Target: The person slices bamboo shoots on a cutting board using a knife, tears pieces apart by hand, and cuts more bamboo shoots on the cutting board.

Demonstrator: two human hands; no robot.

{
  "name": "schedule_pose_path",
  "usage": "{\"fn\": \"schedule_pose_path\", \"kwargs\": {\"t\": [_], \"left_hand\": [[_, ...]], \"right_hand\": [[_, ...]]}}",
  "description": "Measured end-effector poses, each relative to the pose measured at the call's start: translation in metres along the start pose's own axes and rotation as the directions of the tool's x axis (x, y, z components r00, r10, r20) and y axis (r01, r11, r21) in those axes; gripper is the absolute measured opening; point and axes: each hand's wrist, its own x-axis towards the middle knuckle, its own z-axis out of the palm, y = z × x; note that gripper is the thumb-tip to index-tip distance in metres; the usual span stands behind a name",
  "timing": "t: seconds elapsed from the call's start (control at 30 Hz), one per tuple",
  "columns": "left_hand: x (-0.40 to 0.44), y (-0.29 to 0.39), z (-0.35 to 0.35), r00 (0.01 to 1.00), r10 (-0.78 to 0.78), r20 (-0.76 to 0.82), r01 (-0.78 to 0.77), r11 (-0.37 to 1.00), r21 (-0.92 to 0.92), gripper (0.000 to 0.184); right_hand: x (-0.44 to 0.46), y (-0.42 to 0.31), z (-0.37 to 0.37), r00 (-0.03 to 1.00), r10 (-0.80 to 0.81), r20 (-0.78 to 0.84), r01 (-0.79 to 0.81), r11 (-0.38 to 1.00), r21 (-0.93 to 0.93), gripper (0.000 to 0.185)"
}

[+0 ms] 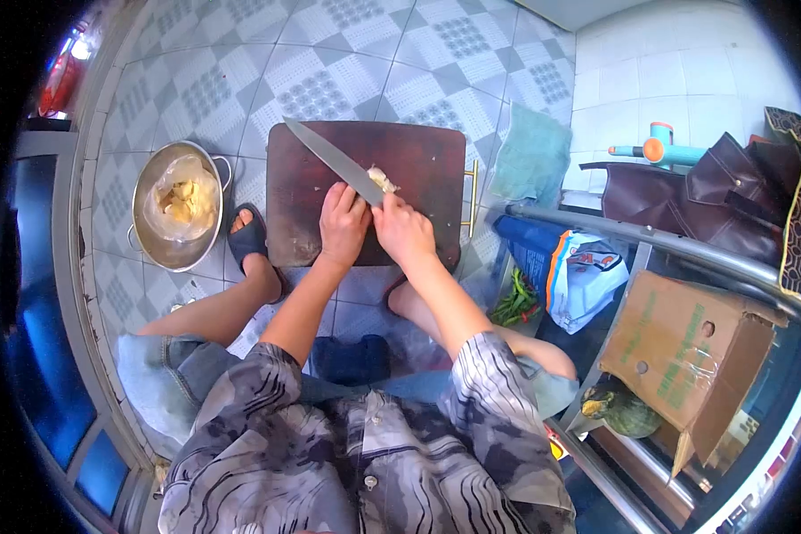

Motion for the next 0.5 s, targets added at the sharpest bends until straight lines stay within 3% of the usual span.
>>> {"fn": "schedule_pose_path", "kwargs": {"t": [0.07, 0.13, 0.27, 0.33, 0.5], "left_hand": [[0.000, 0.001, -0.001, 1.000, 0.003, 0.019, -0.002, 1.000, -0.020, 0.029], [0.000, 0.003, -0.002, 1.000, -0.014, 0.016, 0.014, 1.000, 0.015, 0.029], [-0.001, 0.004, -0.002, 1.000, -0.006, -0.001, 0.006, 1.000, -0.005, 0.027], [-0.005, 0.003, 0.001, 1.000, -0.016, 0.022, 0.016, 1.000, -0.004, 0.027], [0.002, -0.002, 0.007, 1.000, 0.012, 0.006, -0.013, 0.998, 0.062, 0.030]], "right_hand": [[-0.030, 0.021, 0.000, 1.000, 0.023, -0.004, -0.023, 0.999, 0.023, 0.026], [-0.060, 0.045, -0.004, 0.989, 0.111, 0.095, -0.107, 0.993, -0.046, 0.028], [-0.061, 0.049, -0.001, 0.969, 0.155, 0.194, -0.138, 0.985, -0.098, 0.028], [-0.029, 0.024, 0.000, 0.996, 0.063, 0.059, -0.063, 0.998, -0.008, 0.028], [0.010, 0.004, -0.005, 1.000, -0.024, -0.013, 0.025, 0.996, 0.083, 0.026]]}}
